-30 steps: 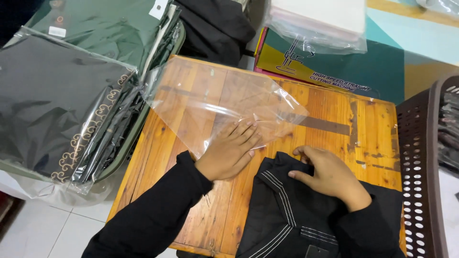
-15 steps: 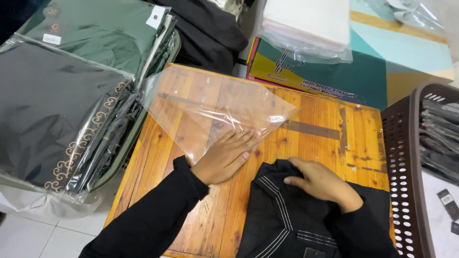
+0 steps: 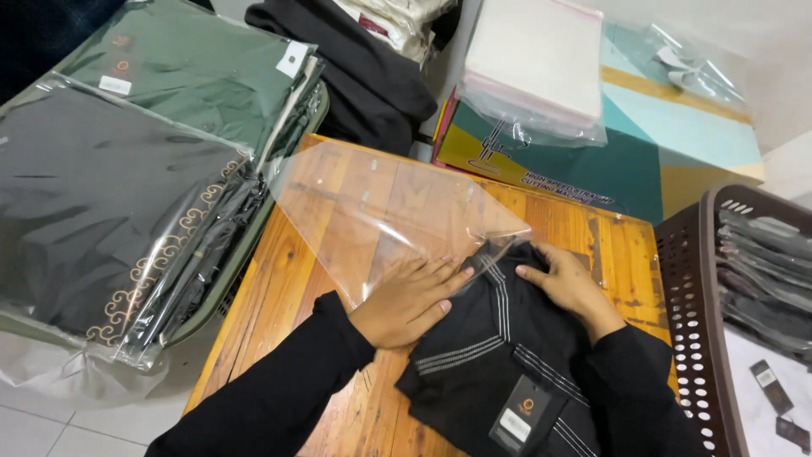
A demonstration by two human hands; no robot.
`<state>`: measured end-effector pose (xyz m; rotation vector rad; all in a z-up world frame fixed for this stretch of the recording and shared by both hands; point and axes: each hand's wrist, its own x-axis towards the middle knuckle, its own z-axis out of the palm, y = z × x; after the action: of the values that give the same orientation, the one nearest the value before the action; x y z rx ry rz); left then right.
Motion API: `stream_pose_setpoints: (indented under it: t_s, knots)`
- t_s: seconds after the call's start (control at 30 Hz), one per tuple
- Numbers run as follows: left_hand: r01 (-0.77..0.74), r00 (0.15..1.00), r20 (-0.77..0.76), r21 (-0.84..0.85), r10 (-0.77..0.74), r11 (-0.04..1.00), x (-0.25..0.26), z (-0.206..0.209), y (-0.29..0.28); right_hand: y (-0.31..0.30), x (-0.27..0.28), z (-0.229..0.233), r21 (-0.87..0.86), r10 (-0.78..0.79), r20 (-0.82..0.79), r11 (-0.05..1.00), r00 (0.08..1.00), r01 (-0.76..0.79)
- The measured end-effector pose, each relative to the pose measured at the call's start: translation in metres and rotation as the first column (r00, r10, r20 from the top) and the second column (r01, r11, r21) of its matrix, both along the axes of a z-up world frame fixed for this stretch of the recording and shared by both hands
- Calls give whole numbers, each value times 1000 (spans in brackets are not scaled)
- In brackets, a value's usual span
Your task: Folding black shirts and placing them into clear plastic bags for final packaging.
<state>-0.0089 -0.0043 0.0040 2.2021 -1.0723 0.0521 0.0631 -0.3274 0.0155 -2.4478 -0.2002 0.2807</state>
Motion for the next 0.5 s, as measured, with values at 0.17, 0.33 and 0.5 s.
stream_pose_setpoints:
  t_s: [0.17, 0.33, 0.5]
  knots:
    - [34, 999, 7, -31, -34, 999, -3, 2, 1, 8, 2, -8, 60, -158, 1, 986, 987, 157]
    - [45, 999, 30, 3, -45, 999, -6, 2, -4, 10, 10, -19, -89, -232, -51, 970, 971, 227]
    - [48, 996, 73, 38, -51, 998, -5, -6, -5, 7, 21, -20, 188, -312, -144, 923, 939, 335]
